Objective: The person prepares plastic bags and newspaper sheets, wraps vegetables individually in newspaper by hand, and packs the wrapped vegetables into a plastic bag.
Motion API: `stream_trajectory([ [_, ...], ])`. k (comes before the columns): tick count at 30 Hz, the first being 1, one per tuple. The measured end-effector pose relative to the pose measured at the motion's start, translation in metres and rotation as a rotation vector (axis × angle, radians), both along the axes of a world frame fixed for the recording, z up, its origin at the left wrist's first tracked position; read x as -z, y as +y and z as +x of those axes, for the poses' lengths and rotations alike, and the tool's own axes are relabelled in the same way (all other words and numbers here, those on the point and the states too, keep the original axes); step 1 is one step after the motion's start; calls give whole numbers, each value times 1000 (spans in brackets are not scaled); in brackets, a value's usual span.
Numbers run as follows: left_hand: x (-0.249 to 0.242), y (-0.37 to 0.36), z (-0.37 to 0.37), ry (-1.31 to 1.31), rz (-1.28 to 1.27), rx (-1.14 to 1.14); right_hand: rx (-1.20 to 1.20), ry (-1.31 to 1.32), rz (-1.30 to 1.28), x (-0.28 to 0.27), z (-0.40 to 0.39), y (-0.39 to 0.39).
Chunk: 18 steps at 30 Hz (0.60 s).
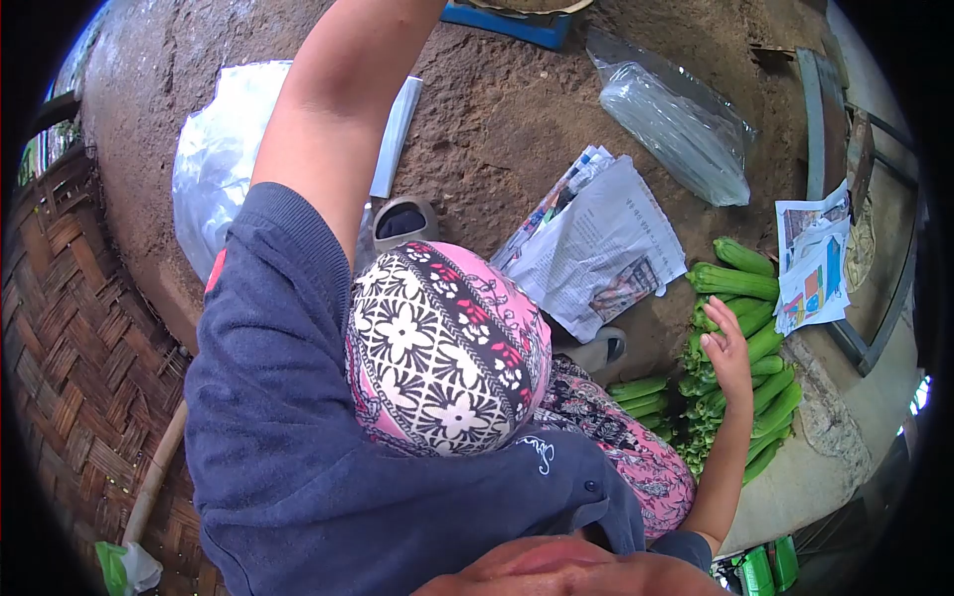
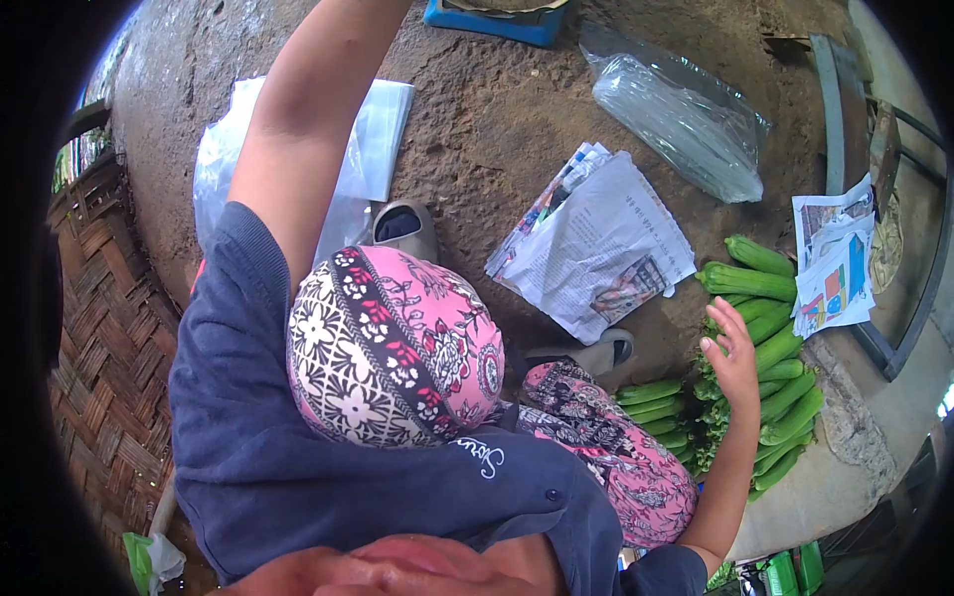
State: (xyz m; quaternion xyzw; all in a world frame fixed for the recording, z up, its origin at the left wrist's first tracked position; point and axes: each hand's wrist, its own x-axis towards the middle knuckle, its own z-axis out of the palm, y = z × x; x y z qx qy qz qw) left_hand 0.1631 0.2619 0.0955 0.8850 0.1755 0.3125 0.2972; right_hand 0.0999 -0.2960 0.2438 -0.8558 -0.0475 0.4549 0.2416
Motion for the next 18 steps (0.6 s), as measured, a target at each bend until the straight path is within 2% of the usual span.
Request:
stream_trajectory([
  [18, -3, 3, 3, -2, 4, 4, -17, -37, -46, 6, -1, -4],
])
